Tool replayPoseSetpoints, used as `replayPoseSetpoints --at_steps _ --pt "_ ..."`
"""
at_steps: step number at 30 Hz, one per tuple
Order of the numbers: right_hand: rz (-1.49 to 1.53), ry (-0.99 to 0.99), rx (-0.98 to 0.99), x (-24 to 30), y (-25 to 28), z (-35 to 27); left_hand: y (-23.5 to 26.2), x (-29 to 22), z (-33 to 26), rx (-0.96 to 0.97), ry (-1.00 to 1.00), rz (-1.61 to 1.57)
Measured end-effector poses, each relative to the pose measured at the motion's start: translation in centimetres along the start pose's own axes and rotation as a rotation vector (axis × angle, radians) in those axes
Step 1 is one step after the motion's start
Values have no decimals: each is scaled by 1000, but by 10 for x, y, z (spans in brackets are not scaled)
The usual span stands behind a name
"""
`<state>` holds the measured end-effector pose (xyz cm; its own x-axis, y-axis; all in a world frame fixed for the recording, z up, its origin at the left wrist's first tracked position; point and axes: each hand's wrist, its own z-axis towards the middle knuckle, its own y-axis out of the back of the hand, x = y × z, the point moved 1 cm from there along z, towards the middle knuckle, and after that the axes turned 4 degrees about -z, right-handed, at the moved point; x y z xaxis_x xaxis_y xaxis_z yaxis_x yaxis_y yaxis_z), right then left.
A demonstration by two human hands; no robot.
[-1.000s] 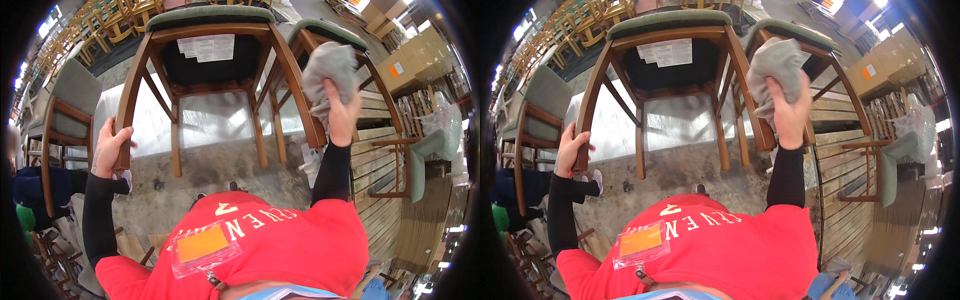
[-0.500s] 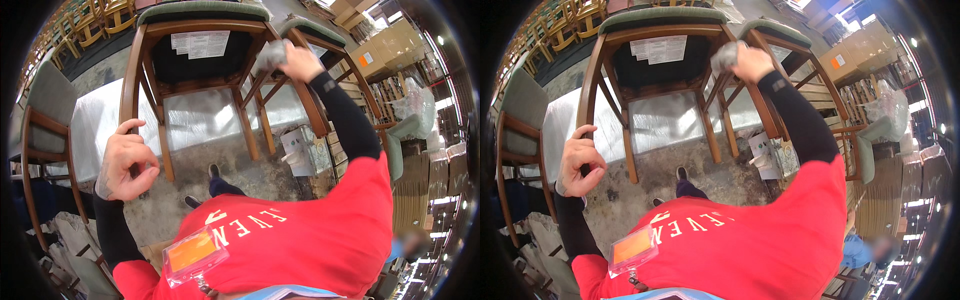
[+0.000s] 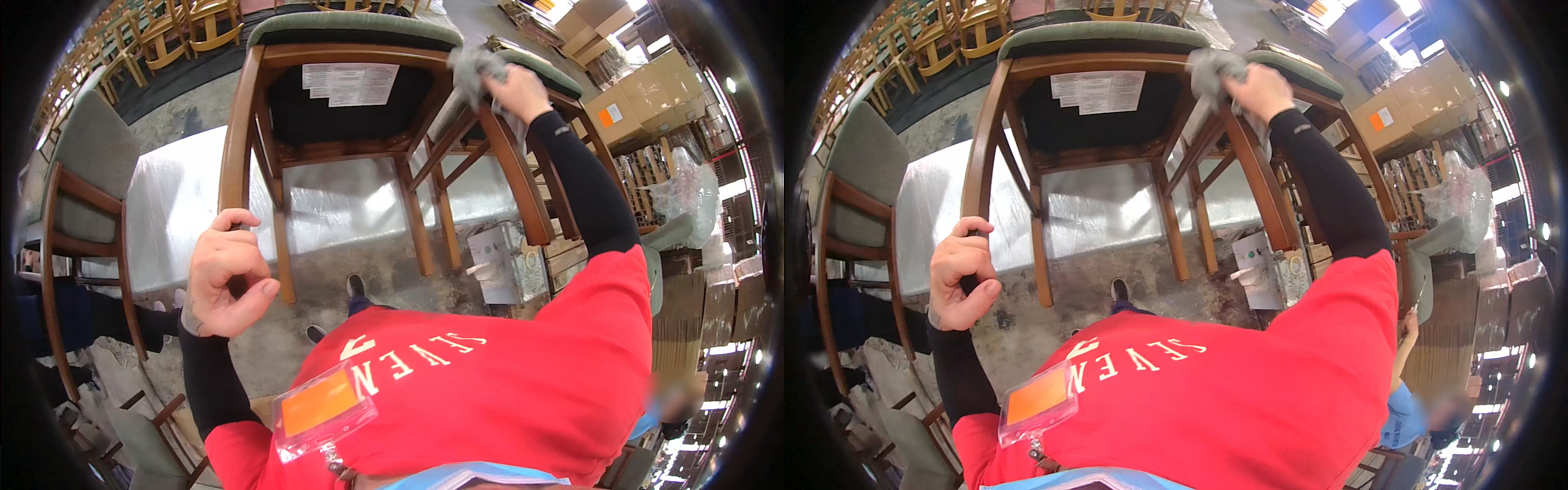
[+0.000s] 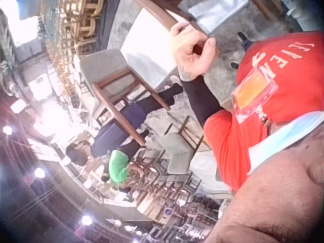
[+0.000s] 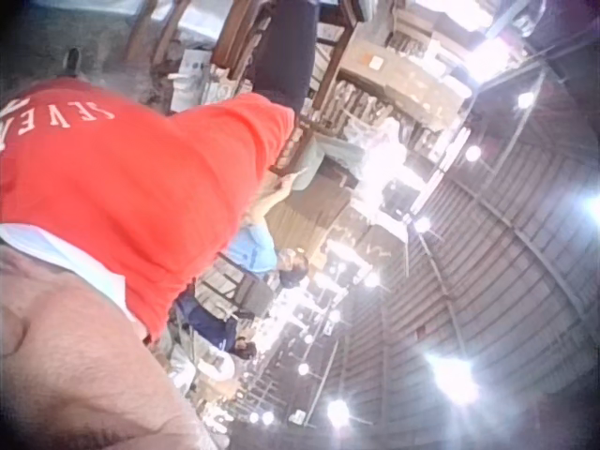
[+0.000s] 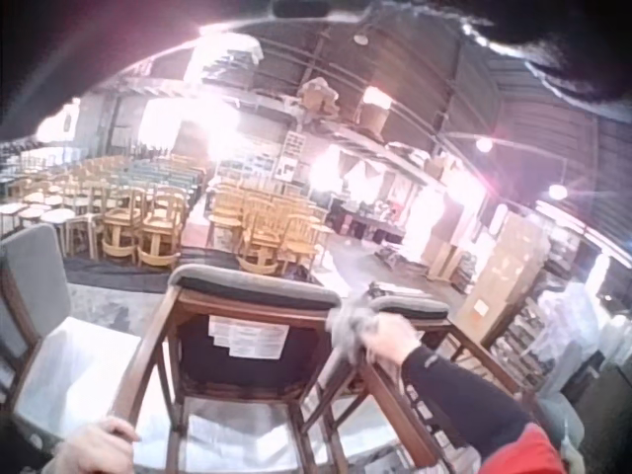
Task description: The person wipes the underside and frame of a wooden chair with a cloth, then lifts and repositions it. The person repeats this process on multiple chairs in a furniture workshop.
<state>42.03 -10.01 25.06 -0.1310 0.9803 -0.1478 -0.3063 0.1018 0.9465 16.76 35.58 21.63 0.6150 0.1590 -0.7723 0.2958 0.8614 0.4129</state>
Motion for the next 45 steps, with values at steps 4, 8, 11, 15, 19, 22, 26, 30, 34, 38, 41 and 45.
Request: replayPoseSetpoints --at_steps 4,8,11,15,19,22,26,30,34,38,41,45 --pt "-159 -297 -184 47 -33 37 -4 9 -3 -40 -48 -69" --pt "166 -208 -452 192 -81 52 0 9 -5 -65 -32 -62" --pt "381 167 -595 308 -66 54 5 8 -15 -107 -9 -53" --pt "735 518 -470 362 -54 95 -3 15 -8 -57 -62 -86" --pt "443 715 -285 355 -40 113 -9 8 -3 -151 -23 -114" --pt "590 812 -304 370 -32 63 -5 8 -13 -355 -54 61" --pt "1039 1203 -241 368 31 -87 -10 8 -39 -915 -271 506" --pt "1072 1416 -341 359 24 -84 -20 9 -44 -1071 -340 589" --pt "492 805 -613 328 -38 85 -24 14 -31 -1060 -328 460" --pt "589 612 -545 350 -50 83 -25 19 -26 -1074 -335 444" --pt "1149 874 -588 389 -24 -43 -20 12 -49 -1164 -261 559" --pt "1790 946 -361 356 11 -159 -28 9 -33 -1196 -283 339"
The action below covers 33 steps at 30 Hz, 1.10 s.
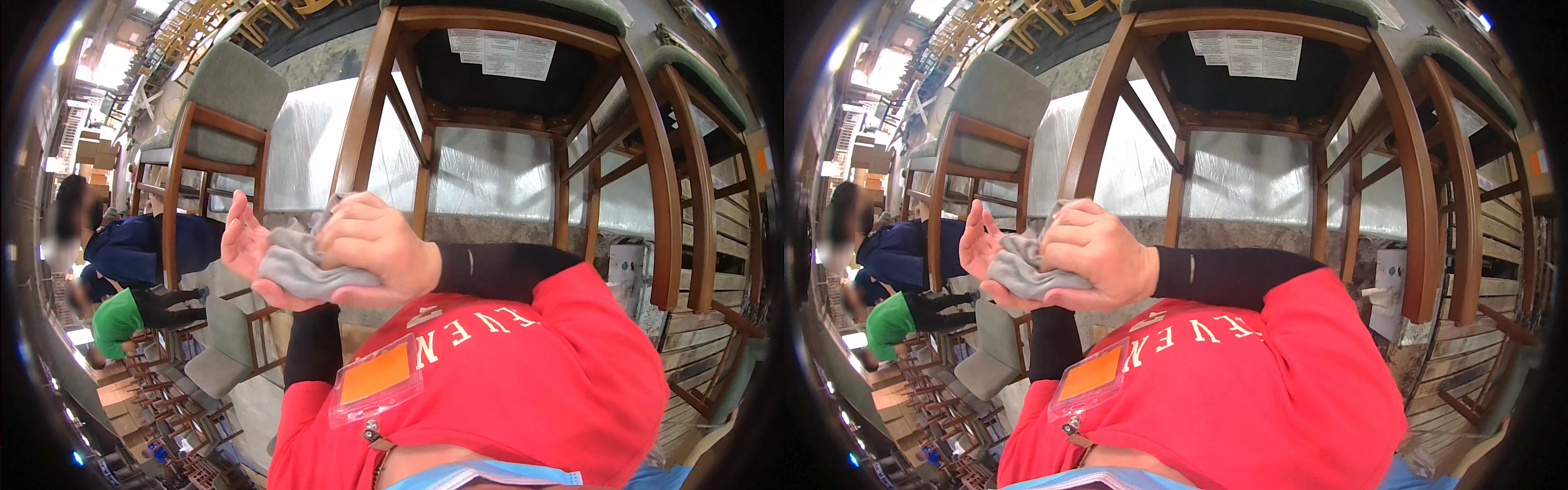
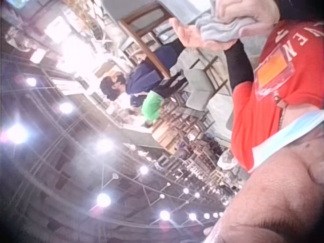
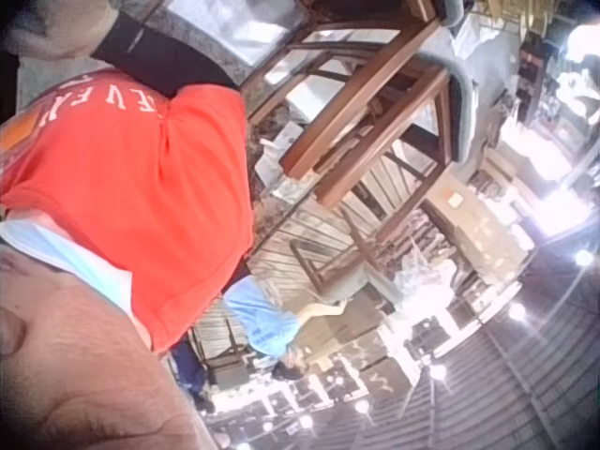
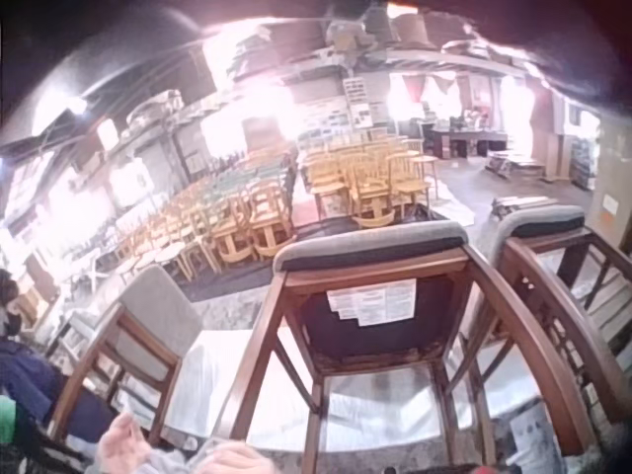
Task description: The person wipes the underside and frame of a wooden chair with a cloth, then lifts and repositions it. The person repeats this process on multiple chairs in a furniture workshop.
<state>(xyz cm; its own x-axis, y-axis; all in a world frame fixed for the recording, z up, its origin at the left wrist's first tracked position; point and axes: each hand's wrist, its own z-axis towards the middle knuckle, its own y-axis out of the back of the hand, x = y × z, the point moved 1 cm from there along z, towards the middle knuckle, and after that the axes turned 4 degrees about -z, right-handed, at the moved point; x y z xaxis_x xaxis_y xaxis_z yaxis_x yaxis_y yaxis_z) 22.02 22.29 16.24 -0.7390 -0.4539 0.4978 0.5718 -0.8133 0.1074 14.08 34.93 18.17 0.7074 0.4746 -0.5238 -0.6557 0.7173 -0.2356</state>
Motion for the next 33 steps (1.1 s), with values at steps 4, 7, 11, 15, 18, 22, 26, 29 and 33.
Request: replayPoseSetpoints --at_steps 4,7,11,15,18,22,26,29,33 --pt "438 -521 -616 -53 32 -30 -8 -5 7 75 50 40" --pt "21 -277 -752 -66 -2 -49 -24 -3 11 249 -49 112" --pt "-203 -171 -400 -3 -43 -56 -1 -8 9 282 -4 193" --pt "-8 -393 -358 -26 -33 -110 -19 -10 15 544 42 265" --pt "15 -628 -671 -84 24 -87 -13 -15 20 672 119 297" --pt "-404 -363 -567 -171 37 -29 -21 -16 19 726 277 179" --pt "-391 -577 -484 -210 8 -64 -9 -17 12 698 410 216" --pt "-539 -801 -398 -233 10 -156 -19 -19 15 723 423 269" --pt "-407 -1100 -323 -248 33 -232 -25 -18 23 722 423 266"
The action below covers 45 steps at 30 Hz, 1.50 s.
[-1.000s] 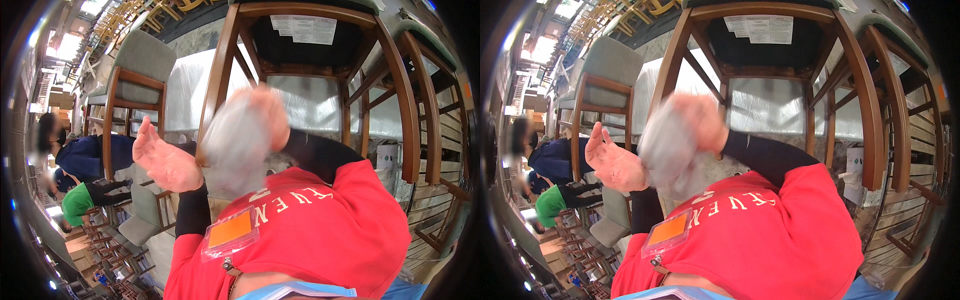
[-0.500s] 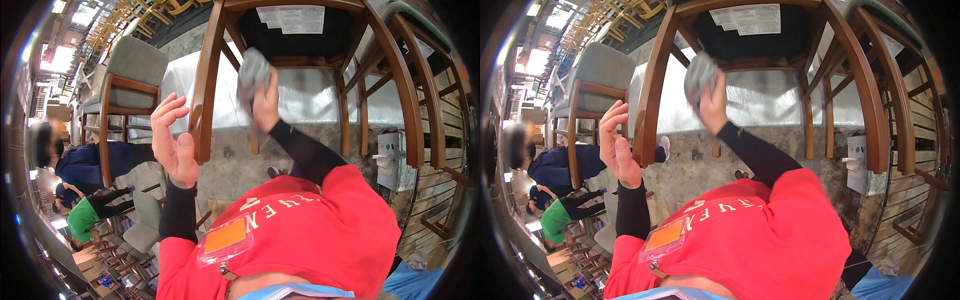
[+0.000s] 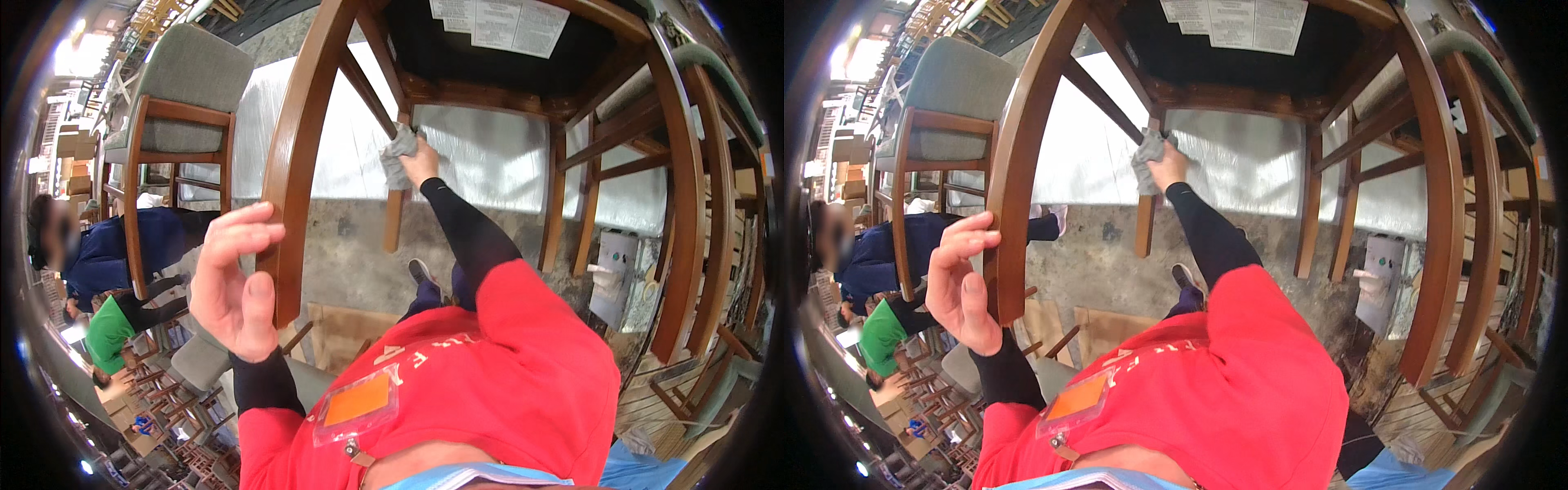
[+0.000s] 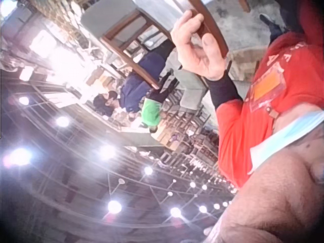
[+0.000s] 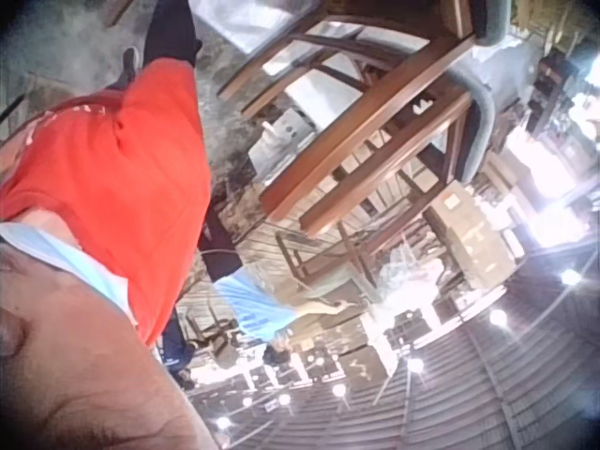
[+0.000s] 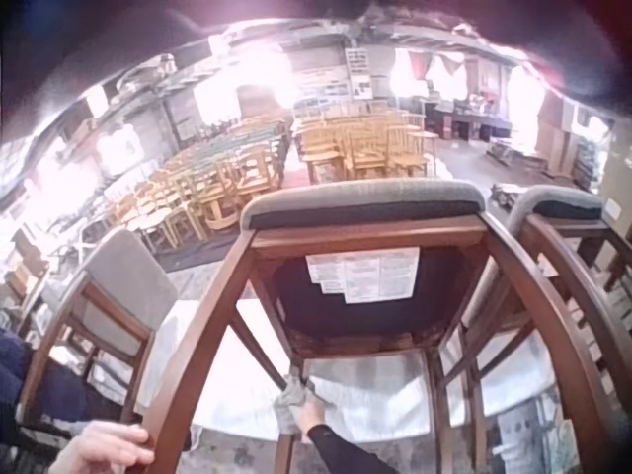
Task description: The person wipes the underside and frame of a wooden chair with a cloth, then lifts and repositions it. The person repeats this process on multiple chairs in a furniture workshop.
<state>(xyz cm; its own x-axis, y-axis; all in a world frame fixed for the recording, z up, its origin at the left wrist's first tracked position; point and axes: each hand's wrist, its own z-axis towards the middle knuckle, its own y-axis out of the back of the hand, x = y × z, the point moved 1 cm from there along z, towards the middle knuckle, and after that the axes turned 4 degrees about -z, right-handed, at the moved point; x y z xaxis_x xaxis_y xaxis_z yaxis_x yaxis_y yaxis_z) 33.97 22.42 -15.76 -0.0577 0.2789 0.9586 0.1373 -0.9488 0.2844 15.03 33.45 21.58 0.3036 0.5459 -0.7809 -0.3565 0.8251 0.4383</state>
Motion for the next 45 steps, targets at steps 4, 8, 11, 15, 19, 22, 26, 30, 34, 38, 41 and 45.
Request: replayPoseSetpoints --at_steps 4,8,11,15,19,22,26,30,34,38,41,45 --pt "98 396 -167 102 -17 10 -1 4 -11 -69 67 30" --pt "407 769 -107 184 5 47 1 2 -17 -101 79 29" --pt "684 379 13 98 -20 57 -8 1 2 -47 3 -15" --pt "-191 331 218 31 8 31 0 5 -4 -45 8 -23" --pt "297 -185 459 22 64 17 0 4 -8 -97 88 -56" --pt "699 -169 282 54 97 16 -2 4 -6 -67 62 -12" --pt "1006 -148 400 130 81 25 4 1 -11 -84 78 33" --pt "219 -13 -49 141 32 96 1 3 -2 -42 82 -22" --pt "310 28 -126 143 13 85 9 2 -10 -71 49 -7" --pt "574 315 31 157 17 56 6 8 -16 -132 -21 -41" --pt "617 428 145 171 18 65 10 10 -13 -177 -45 -110" --pt "409 396 202 171 19 88 5 10 -11 -215 -93 -151"
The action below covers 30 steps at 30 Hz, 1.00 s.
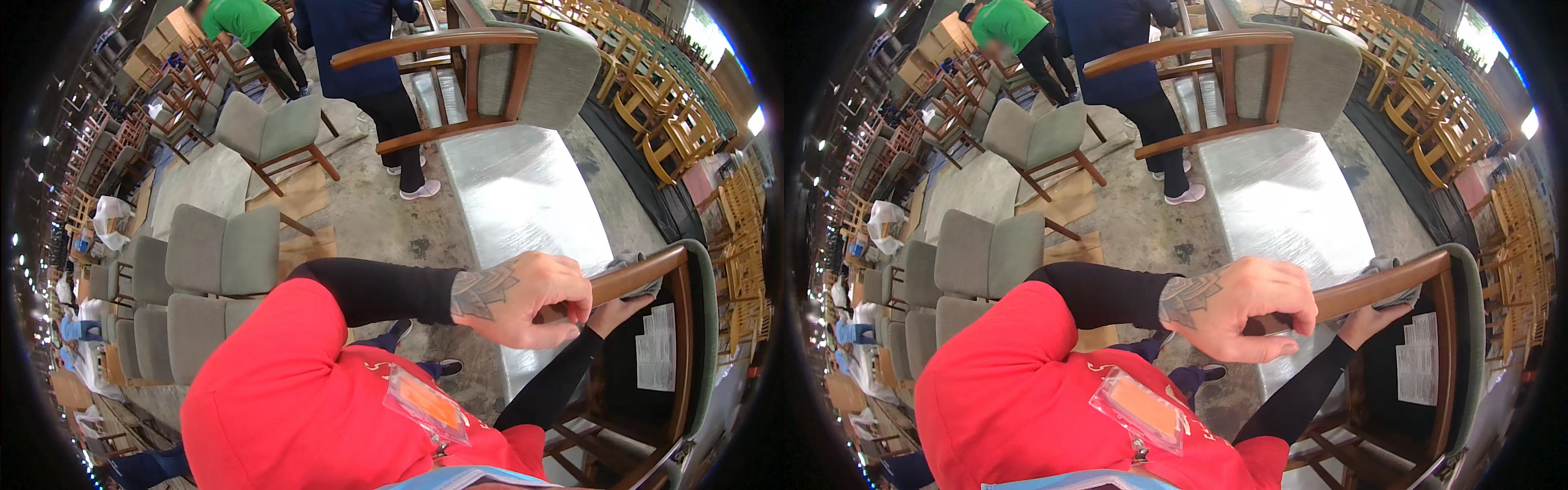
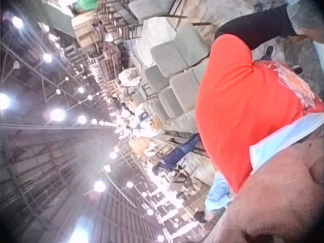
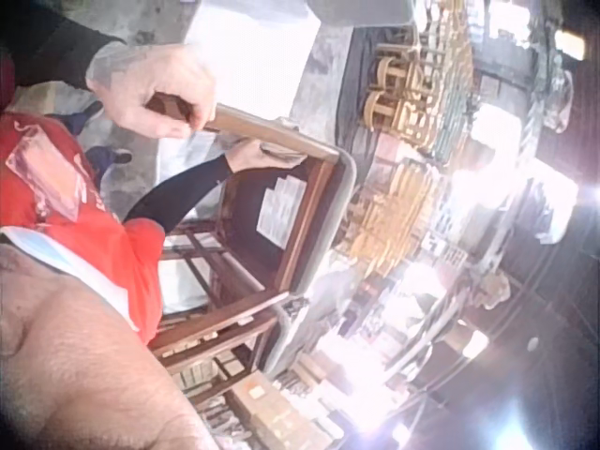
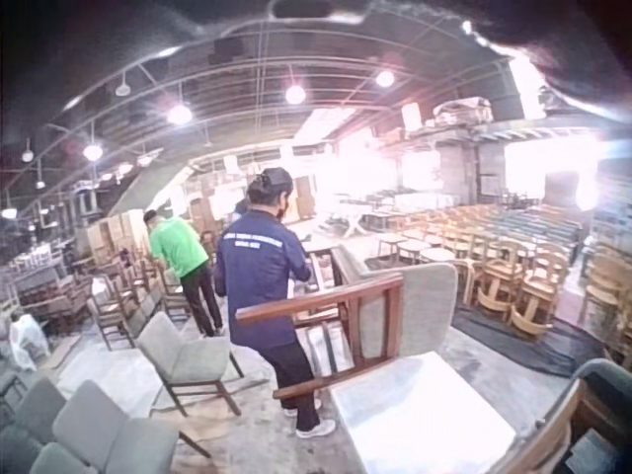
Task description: The person wipes the underside and frame of a wooden chair with a cloth, then lifts and repositions it. The person repeats this process on multiple chairs in a furniture workshop.
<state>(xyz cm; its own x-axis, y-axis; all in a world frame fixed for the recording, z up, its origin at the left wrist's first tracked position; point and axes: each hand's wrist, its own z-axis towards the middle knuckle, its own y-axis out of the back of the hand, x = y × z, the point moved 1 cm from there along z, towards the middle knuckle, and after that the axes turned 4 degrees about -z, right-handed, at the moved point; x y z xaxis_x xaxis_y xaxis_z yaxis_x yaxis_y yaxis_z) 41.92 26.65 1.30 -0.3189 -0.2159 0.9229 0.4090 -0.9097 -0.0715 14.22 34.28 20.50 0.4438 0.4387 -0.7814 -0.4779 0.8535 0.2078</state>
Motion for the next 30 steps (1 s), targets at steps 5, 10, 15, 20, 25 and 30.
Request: replayPoseSetpoints --at_steps 5,10,15,20,25,30 --pt "1006 -633 -219 -61 -38 -40 2 3 -6 -1 51 -2" --pt "-25 -497 -33 -160 3 -103 4 -3 16 149 87 -56" --pt "-369 -85 -45 -138 -9 -71 9 -1 12 155 171 -11" --pt "11 102 -126 -12 -45 7 15 -1 6 187 142 122" --pt "-511 58 -267 -80 -20 -67 9 13 17 383 61 110" --pt "-930 -315 -177 -160 -18 -166 12 8 20 529 78 102"
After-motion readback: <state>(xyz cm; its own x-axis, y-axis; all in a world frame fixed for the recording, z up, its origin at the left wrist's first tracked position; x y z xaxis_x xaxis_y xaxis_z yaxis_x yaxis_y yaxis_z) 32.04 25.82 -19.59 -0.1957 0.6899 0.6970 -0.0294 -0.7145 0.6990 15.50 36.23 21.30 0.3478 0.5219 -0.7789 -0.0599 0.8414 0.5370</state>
